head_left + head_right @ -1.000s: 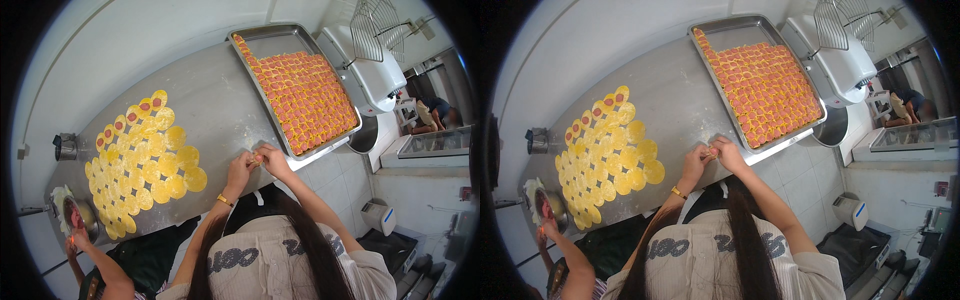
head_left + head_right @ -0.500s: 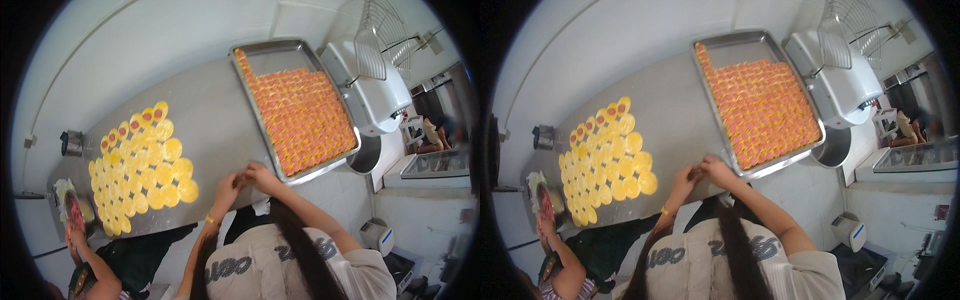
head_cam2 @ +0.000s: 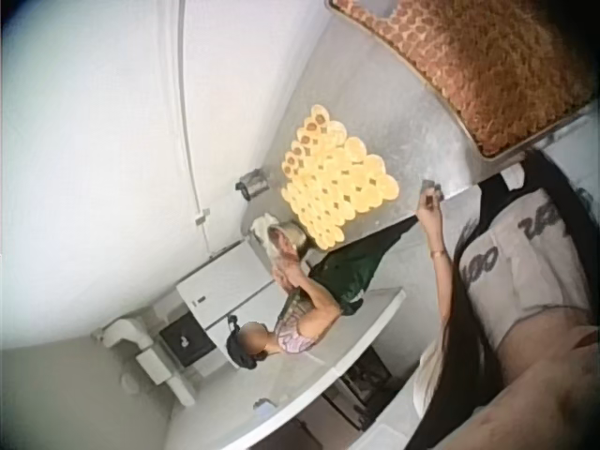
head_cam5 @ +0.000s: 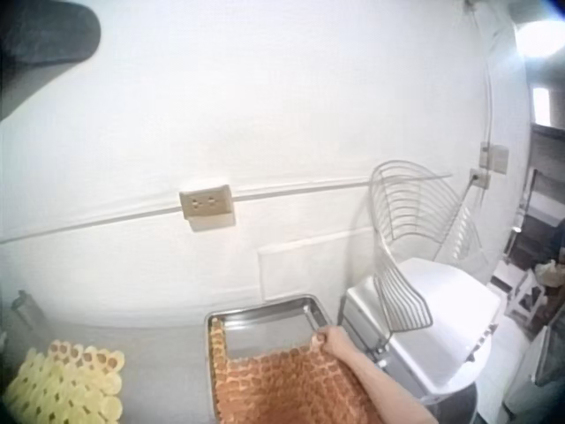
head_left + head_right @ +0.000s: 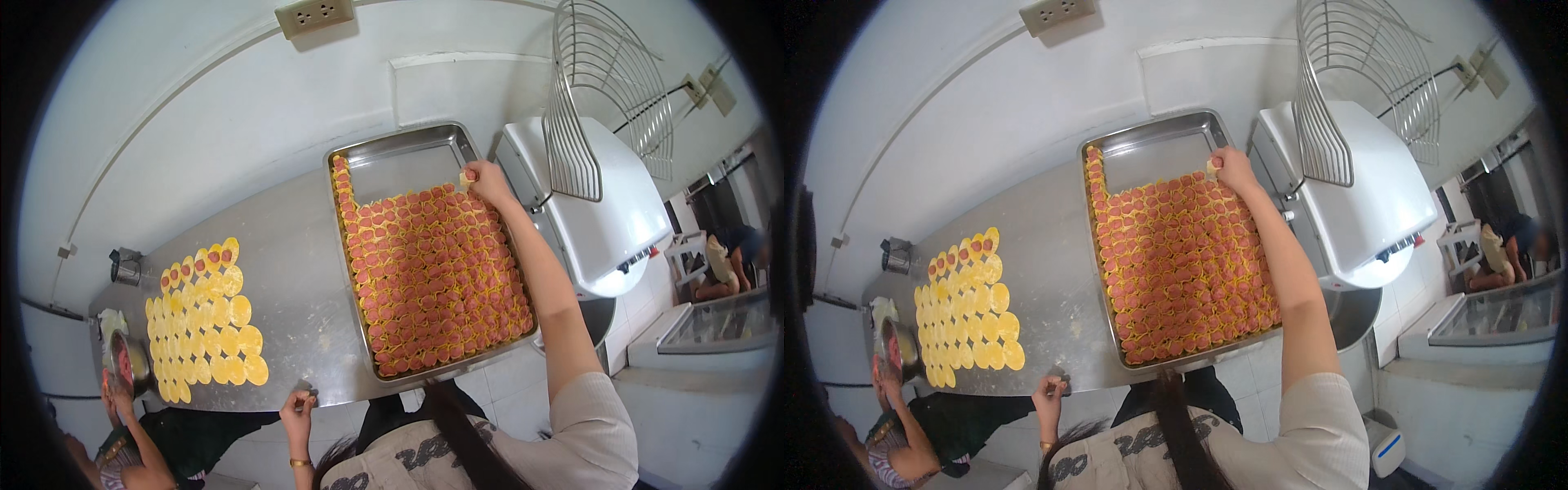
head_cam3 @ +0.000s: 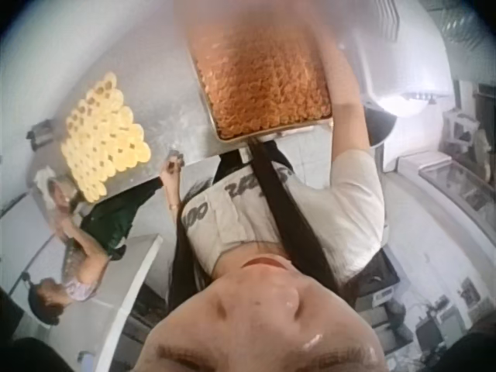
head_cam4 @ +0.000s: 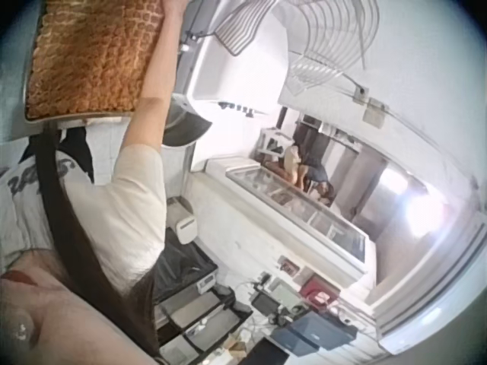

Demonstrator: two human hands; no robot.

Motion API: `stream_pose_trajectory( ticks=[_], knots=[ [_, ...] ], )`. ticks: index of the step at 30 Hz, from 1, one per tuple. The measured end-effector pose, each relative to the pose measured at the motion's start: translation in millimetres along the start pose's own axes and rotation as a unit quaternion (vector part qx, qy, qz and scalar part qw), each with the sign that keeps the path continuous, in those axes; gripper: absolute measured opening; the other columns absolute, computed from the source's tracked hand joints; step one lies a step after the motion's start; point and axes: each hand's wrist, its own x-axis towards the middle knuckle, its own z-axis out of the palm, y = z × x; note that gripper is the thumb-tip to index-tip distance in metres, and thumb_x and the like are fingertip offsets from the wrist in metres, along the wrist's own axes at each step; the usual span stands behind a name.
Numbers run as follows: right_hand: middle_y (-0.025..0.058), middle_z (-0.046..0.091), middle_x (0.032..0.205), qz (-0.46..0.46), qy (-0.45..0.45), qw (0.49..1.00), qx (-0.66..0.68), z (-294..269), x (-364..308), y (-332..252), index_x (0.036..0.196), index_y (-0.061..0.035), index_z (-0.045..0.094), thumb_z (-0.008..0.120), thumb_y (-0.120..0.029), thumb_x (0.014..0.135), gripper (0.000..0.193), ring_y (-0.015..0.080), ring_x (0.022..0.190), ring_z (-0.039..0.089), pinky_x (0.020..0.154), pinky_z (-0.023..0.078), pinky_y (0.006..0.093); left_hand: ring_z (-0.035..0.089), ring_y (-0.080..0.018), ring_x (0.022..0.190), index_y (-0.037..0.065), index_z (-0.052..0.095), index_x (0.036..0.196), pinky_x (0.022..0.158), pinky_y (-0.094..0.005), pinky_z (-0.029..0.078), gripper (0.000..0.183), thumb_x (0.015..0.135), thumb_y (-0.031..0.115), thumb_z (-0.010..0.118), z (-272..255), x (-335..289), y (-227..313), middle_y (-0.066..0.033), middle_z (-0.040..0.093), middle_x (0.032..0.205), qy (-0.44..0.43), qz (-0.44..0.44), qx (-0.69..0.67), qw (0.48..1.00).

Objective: The person places small red filling onto round yellow dough discs, folds them into half-moon shapes, and arranges them on a metal tray. Another person works alongside, preparing additional dough discs.

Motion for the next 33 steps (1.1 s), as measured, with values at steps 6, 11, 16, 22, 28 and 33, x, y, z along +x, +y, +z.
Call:
stream_pose_trajectory(
  ticks=[6, 11, 16, 22, 28, 33],
  knots=[
    [0.0155, 0.064, 0.082, -0.005, -0.122, 0.991, -0.046, 36, 45, 42, 0.081, -0.0072, 0.067, 0.061, -0.001, 0.066, 0.018, 0.0330, 0.081, 0.062, 0.073, 0.049, 0.0415, 0.066, -0.0170, 0.069, -0.001, 0.062, 0.087, 0.067, -0.0293, 0.051, 0.015, 0.075, -0.003, 0.071, 3, -46, 8, -0.0101, 0.067, 0.074, 0.051, -0.036, 0.072, 0.995],
    [0.0143, 0.067, 0.083, -0.011, -0.193, 0.979, -0.060, 47, 47, 43, 0.082, -0.0084, 0.070, 0.059, -0.001, 0.069, 0.019, 0.0321, 0.082, 0.064, 0.073, 0.051, 0.0397, 0.066, -0.0170, 0.070, 0.000, 0.062, 0.086, 0.066, -0.0294, 0.051, 0.013, 0.076, -0.001, 0.070, 8, -60, 13, -0.0095, 0.067, 0.074, 0.059, -0.065, 0.067, 0.994],
    [0.0143, 0.069, 0.087, -0.001, -0.263, 0.963, -0.052, 31, 45, 32, 0.090, -0.0085, 0.072, 0.060, -0.002, 0.069, 0.025, 0.0319, 0.084, 0.065, 0.076, 0.052, 0.0383, 0.065, -0.0178, 0.069, 0.000, 0.062, 0.085, 0.065, -0.0295, 0.050, 0.012, 0.076, -0.001, 0.069, 21, -59, 15, -0.0107, 0.066, 0.075, 0.057, -0.047, 0.108, 0.991],
    [0.0170, 0.069, 0.088, -0.051, -0.267, 0.961, -0.055, 23, 43, 30, 0.097, -0.0071, 0.071, 0.059, -0.002, 0.068, 0.032, 0.0311, 0.084, 0.067, 0.076, 0.052, 0.0365, 0.066, -0.0186, 0.070, -0.001, 0.062, 0.084, 0.065, -0.0301, 0.051, 0.012, 0.075, -0.003, 0.069, 33, -60, 19, -0.0117, 0.067, 0.075, 0.044, -0.043, 0.083, 0.995],
    [0.0189, 0.067, 0.081, -0.004, -0.262, 0.965, -0.004, 31, 51, 43, 0.089, -0.0055, 0.071, 0.058, -0.003, 0.068, 0.025, 0.0320, 0.077, 0.065, 0.070, 0.050, 0.0366, 0.067, -0.0221, 0.070, 0.000, 0.060, 0.085, 0.063, -0.0313, 0.051, 0.012, 0.075, -0.003, 0.068, 34, -63, 22, -0.0130, 0.067, 0.075, 0.050, -0.033, 0.079, 0.995],
    [0.0205, 0.062, 0.070, -0.064, -0.257, 0.964, 0.009, 34, 54, 48, 0.080, -0.0050, 0.071, 0.059, -0.006, 0.069, 0.016, 0.0338, 0.065, 0.062, 0.062, 0.048, 0.0397, 0.065, -0.0198, 0.070, 0.000, 0.061, 0.085, 0.064, -0.0302, 0.051, 0.013, 0.075, -0.002, 0.068, 34, -69, 22, -0.0108, 0.066, 0.076, 0.061, -0.060, 0.069, 0.994]
  ],
)
